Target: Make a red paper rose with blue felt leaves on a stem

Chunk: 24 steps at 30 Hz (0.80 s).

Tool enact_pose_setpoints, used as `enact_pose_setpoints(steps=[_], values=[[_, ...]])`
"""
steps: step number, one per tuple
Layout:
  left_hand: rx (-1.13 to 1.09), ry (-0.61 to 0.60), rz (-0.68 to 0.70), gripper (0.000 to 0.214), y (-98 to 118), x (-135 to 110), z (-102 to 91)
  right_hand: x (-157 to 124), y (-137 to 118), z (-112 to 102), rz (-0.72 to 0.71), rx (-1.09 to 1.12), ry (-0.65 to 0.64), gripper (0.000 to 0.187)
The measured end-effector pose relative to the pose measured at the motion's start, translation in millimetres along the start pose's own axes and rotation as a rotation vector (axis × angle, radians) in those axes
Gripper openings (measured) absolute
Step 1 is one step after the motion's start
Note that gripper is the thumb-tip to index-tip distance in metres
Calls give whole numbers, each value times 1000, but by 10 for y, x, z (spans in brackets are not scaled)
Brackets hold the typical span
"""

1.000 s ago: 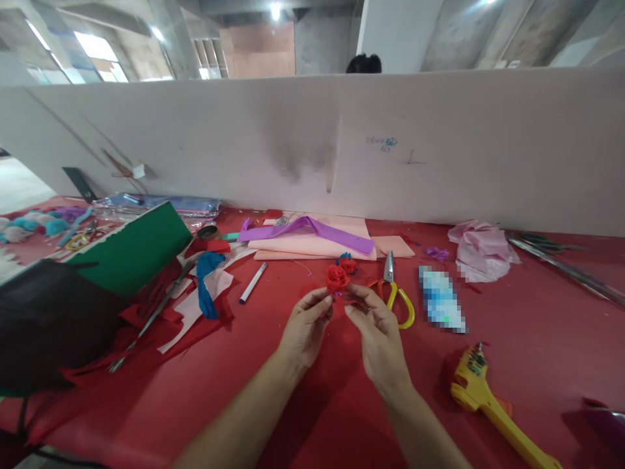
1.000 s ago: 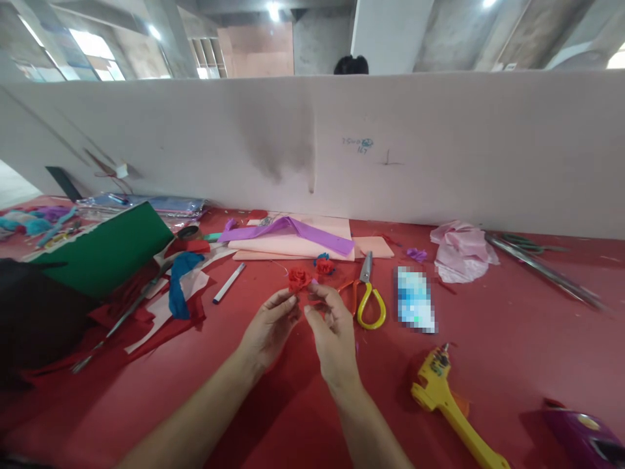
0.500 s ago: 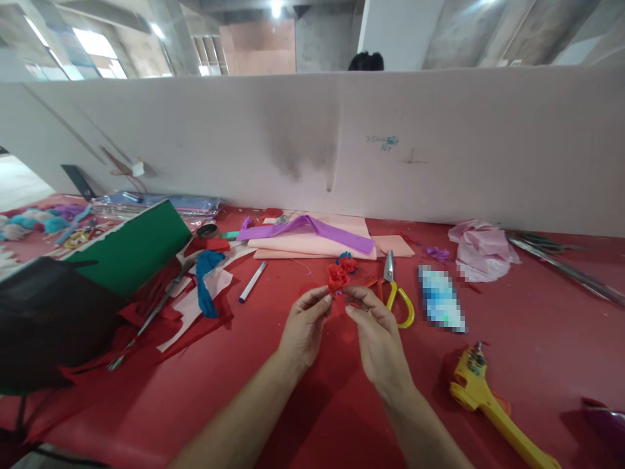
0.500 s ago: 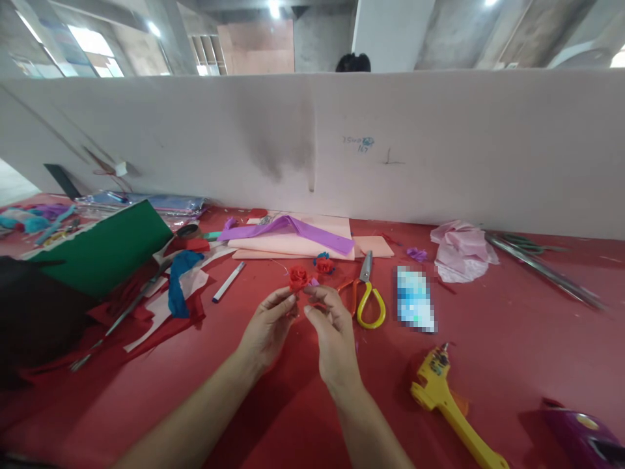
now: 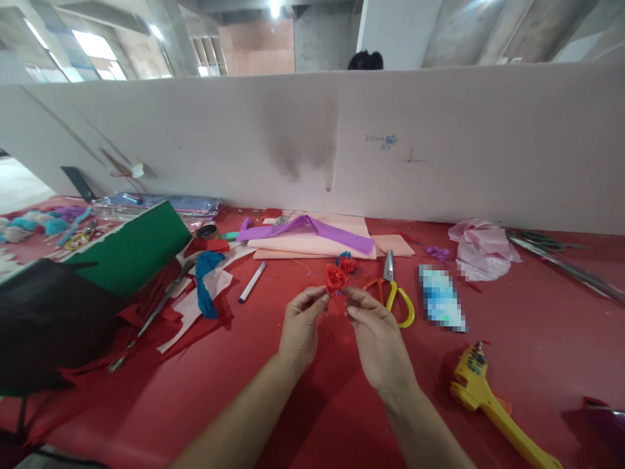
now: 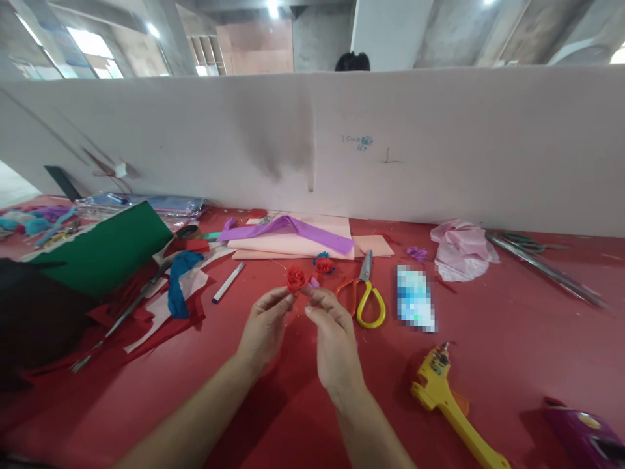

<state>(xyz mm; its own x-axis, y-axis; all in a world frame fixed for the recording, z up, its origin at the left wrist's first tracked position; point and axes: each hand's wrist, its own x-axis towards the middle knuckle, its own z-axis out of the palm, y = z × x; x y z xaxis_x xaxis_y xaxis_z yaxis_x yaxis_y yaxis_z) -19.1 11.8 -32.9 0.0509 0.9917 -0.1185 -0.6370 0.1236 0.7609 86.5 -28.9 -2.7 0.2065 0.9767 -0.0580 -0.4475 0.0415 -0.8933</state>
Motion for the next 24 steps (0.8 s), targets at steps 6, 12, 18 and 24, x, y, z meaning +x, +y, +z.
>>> enact_pose_setpoints(steps=[6, 12, 18, 24], values=[[138, -4, 218, 12, -3, 3, -15, -13, -90, 50, 107, 108, 32, 24], [129, 7, 215, 13, -8, -1, -14, -39, -144, 85, 240, 252, 40, 27], [-31, 123, -10, 22, 1, 10, 3, -88, 21, 99, 135, -35, 14, 12], [-120, 140, -152, 28, 0, -52, 50, -49, 154, 106, -136, -375, 167, 30]])
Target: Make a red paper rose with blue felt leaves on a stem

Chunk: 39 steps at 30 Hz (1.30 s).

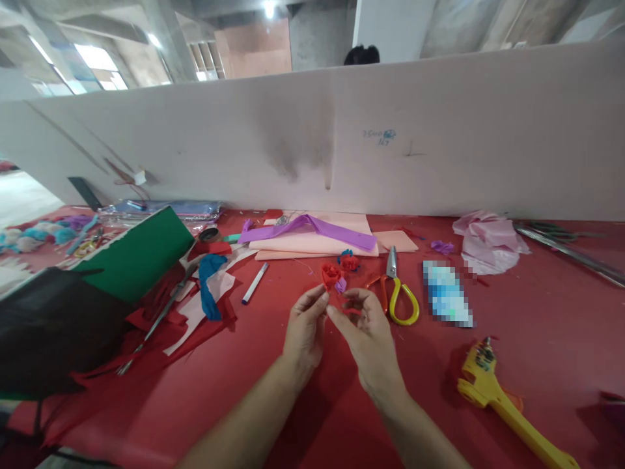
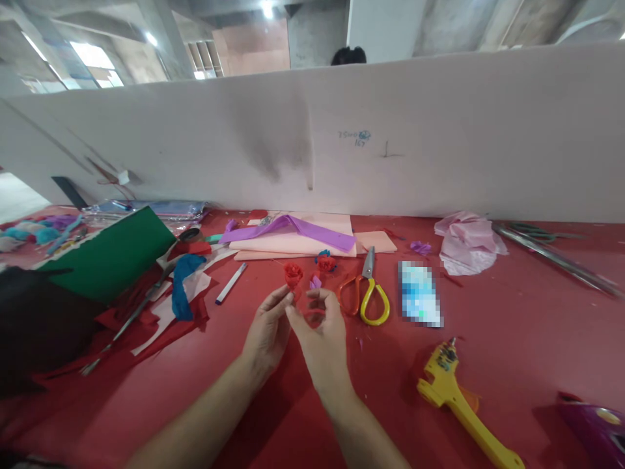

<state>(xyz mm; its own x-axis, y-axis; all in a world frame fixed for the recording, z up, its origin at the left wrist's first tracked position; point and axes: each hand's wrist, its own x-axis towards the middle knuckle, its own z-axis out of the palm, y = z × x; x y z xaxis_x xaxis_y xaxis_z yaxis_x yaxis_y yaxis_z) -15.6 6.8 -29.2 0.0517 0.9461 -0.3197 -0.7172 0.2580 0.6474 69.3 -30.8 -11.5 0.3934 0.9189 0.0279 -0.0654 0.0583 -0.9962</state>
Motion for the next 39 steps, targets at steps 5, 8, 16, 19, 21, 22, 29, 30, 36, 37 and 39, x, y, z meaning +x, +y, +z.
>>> enact_pose_setpoints(steps=[5, 8, 16, 19, 21, 22, 29, 30, 36, 37, 39], values=[[27, -50, -20, 28, -97, -62, 2, 50, -9, 4, -90, -97, 30, 35], [24, -72, -8, 28, -120, -80, 9, 72, -15, -6, -95, -72, 64, 32], [23, -69, -18, 24, -113, -66, 14, 97, -31, -43, -119, -29, 78, 22], [26, -90, -17, 24, -115, -49, 6, 102, -38, -55, -135, -36, 89, 19], [20, -87, -24, 24, -112, -39, 5, 104, -36, -69, -159, -64, 129, 18], [14, -77, -28, 23, -110, -35, 6, 105, -32, -79, -169, -79, 158, 17], [-42, -47, -65, 23, -91, -19, 3, 85, 31, -133, -213, 81, 258, 16], [-52, -58, -75, 24, -90, -15, -3, 78, 37, -130, -212, 117, 224, 18], [-100, -186, -95, 23, -90, 15, -53, 14, 46, -72, -132, 77, 95, 12], [-99, -203, -103, 23, -87, 17, -58, 7, 49, -62, -130, 45, 81, 12], [-84, -225, -119, 26, -78, 16, -62, 1, 55, -46, -156, -10, 43, 10]])
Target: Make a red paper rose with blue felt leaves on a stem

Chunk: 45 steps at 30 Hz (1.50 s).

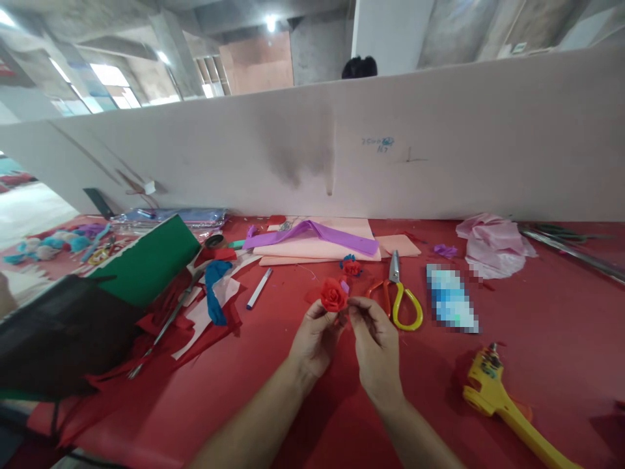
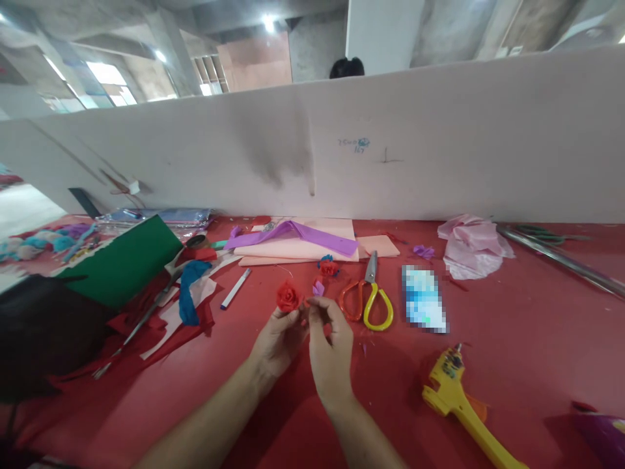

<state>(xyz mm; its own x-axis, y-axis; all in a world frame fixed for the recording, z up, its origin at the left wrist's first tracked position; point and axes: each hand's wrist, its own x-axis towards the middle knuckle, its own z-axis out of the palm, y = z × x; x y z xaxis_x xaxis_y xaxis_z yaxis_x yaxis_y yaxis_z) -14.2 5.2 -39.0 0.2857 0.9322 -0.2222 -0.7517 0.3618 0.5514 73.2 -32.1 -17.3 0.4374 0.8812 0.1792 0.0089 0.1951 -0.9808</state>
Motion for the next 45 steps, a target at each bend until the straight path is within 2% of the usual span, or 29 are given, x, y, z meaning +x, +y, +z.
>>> enact_pose_setpoints(steps=[7, 13, 16, 23, 30, 34, 38, 45], values=[[51, -27, -7, 34, 60, 4, 19, 42, 4, 6, -185, -138, -54, 13], [7, -83, 9, 37, 119, 19, 11, 108, 115, -37, -367, -260, -106, 13], [-8, -85, 7, 37, 116, 17, -1, 141, 151, -48, -384, -301, -117, 11], [-4, -124, 42, 29, 85, 29, -44, 198, 178, -54, -346, -277, -167, 9], [231, -205, 113, 23, 170, 31, -43, 253, 150, -111, -309, -290, -239, 7], [311, -245, 147, 16, 184, 61, -85, 272, 73, -170, -110, -64, -271, 10], [393, -244, 208, 9, 157, 88, -123, 274, -13, -197, 105, 242, -198, 22], [449, -262, 202, 5, 94, 82, -86, 272, -47, -198, 203, 316, -204, 17]])
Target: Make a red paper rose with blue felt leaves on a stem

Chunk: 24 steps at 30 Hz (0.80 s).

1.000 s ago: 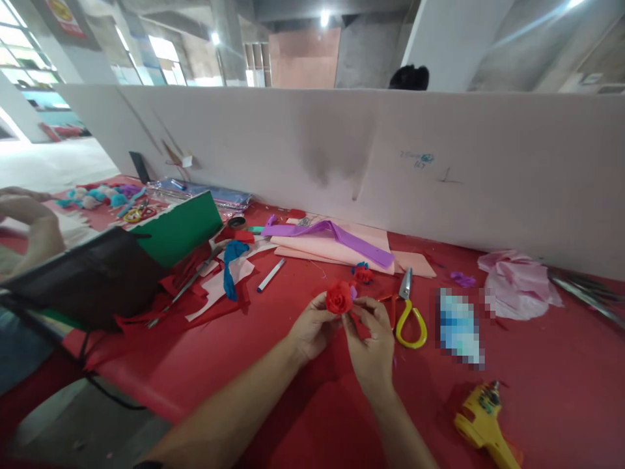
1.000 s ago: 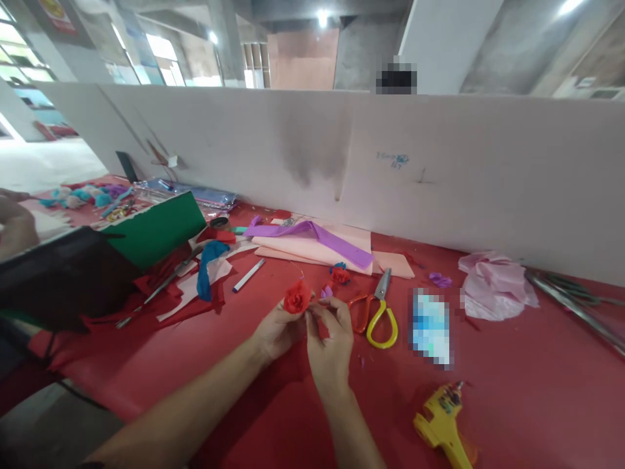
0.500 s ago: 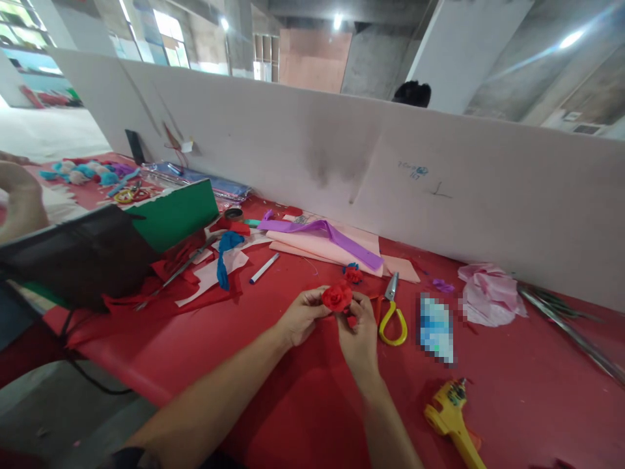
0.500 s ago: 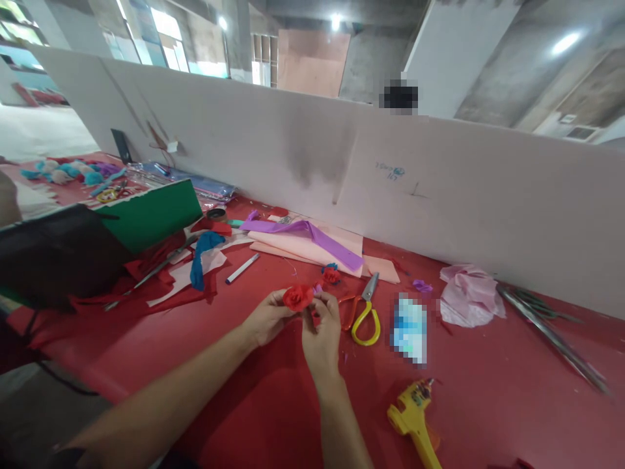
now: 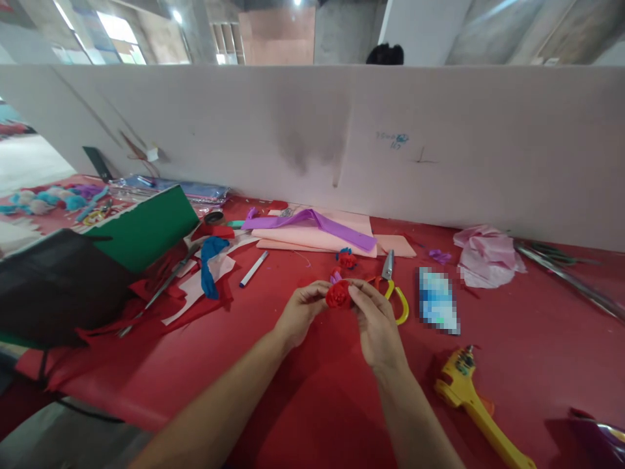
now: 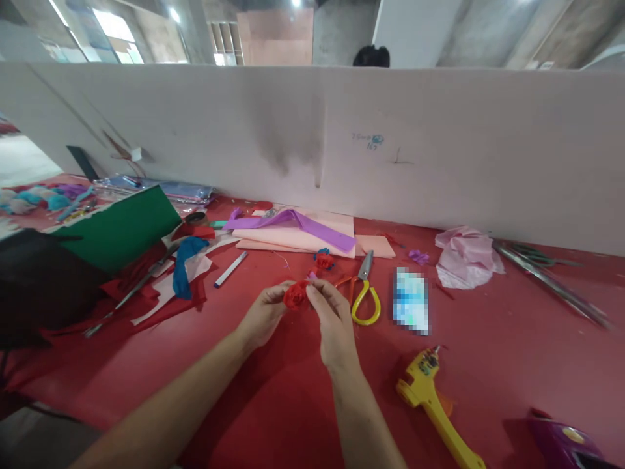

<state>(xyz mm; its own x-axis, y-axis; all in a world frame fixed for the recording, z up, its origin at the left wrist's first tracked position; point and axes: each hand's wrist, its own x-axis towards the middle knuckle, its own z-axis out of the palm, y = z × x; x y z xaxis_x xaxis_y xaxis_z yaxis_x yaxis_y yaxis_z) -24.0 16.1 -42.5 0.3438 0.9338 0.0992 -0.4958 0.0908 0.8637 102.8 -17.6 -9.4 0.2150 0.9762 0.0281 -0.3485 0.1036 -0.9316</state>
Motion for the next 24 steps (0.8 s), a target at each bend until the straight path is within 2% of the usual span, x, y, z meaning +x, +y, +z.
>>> enact_pose_setpoints(steps=[10, 16, 24], values=[[27, 12, 2, 5, -3, 1, 3, 15, 39, -9, -65, -93, 141, 13], [-15, 17, -32, 7, -12, -5, 4, -4, -2, 24, -71, -38, 94, 21], [-135, 57, -116, 19, -43, -21, 27, -30, -72, 54, -59, 107, 78, 17]])
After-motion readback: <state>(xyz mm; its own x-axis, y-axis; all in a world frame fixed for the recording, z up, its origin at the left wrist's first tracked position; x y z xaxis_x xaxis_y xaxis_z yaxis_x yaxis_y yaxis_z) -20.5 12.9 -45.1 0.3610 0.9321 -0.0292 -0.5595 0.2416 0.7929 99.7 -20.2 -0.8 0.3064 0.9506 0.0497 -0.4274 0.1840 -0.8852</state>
